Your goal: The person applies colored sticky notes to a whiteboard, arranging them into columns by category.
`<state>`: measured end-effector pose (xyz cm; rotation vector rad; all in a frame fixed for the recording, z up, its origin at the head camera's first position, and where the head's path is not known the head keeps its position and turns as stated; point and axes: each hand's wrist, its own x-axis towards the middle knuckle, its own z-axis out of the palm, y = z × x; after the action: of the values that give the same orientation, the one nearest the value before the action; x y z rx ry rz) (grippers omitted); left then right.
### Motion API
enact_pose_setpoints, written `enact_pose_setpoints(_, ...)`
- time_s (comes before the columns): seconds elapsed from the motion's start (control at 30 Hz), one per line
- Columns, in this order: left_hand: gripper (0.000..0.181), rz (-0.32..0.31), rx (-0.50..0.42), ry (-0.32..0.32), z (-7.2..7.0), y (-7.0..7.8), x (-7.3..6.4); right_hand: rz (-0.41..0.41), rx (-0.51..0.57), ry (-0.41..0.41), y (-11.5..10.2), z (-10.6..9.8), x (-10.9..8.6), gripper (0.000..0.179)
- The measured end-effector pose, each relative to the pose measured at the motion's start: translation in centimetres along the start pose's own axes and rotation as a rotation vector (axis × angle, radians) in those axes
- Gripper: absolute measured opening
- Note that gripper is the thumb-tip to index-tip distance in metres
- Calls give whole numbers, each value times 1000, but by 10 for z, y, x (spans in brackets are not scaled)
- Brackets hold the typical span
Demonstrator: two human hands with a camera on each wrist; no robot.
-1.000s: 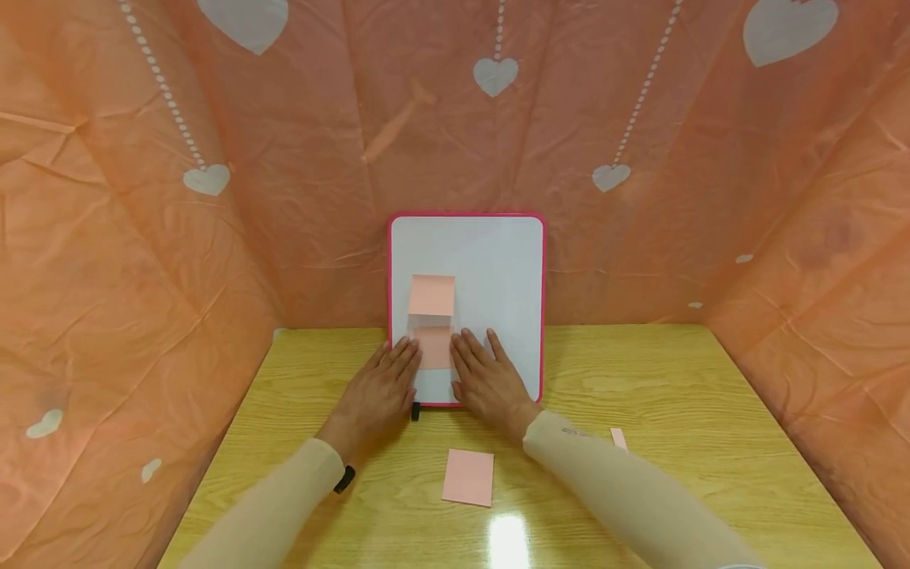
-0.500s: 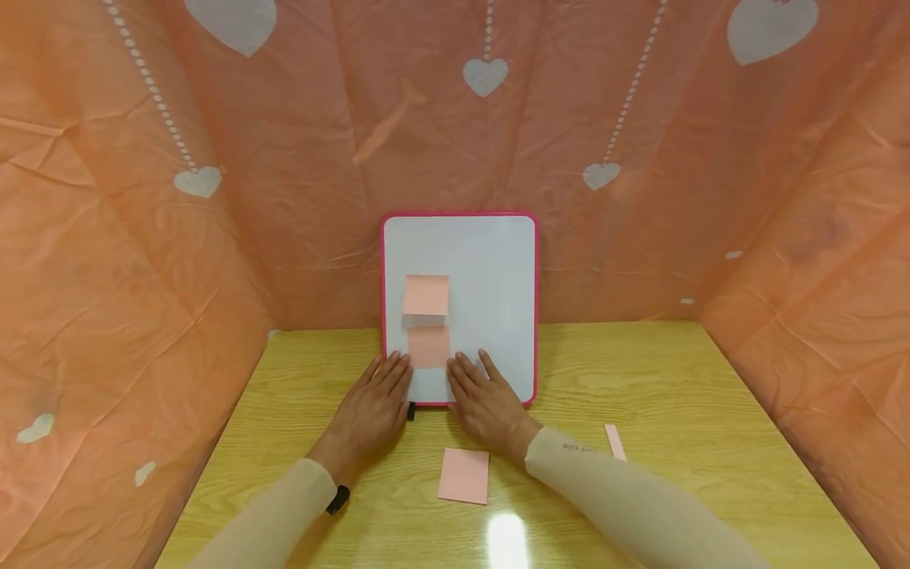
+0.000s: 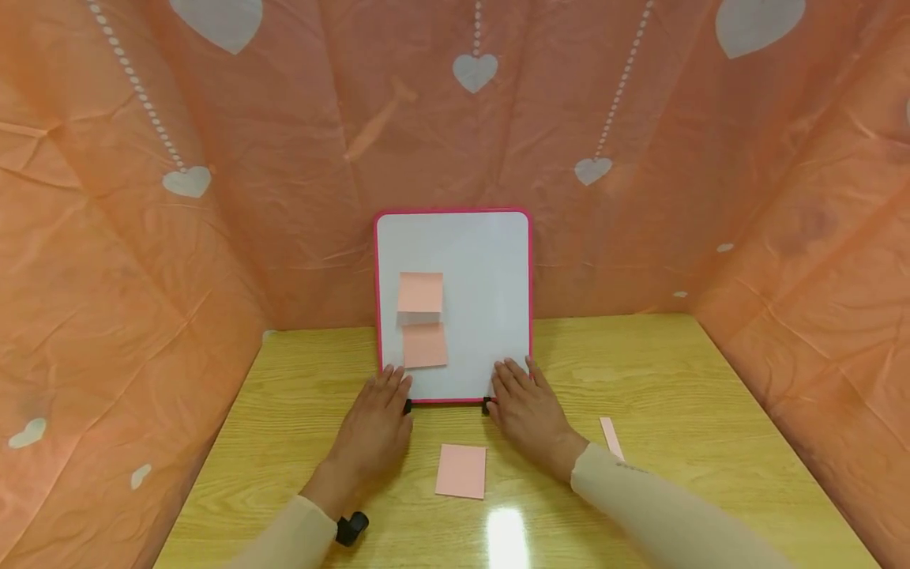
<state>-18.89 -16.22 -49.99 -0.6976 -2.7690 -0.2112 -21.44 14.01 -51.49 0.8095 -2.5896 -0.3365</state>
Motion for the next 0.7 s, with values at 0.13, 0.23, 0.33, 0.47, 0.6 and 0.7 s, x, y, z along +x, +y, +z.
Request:
enact_pose_setpoints(0.13, 60, -6, -45, -28, -3, 26, -7, 99, 94, -21, 18, -1, -26, 54)
enact_pose_setpoints(0.23, 61, 22, -64, -48, -1, 46, -14, 168, 170, -51, 30, -3, -45, 54)
enact_pose_setpoints(0.33, 60, 76, -56, -81, 2, 64, -22, 221, 220, -72, 40, -6, -63, 54)
enact_pose_setpoints(0.47, 59, 152, -29, -157, 8, 85, -33, 256, 238, -83, 50, -7, -84, 54)
enact_pose_setpoints(0.6, 61, 193, -31, -249, 15, 98, -39, 257, 221, -102, 58, -5, -105, 54)
enact_pose_setpoints(0.7, 66, 208, -50, -323, 19, 103, -42, 251, 210, -120, 62, -4, -121, 53)
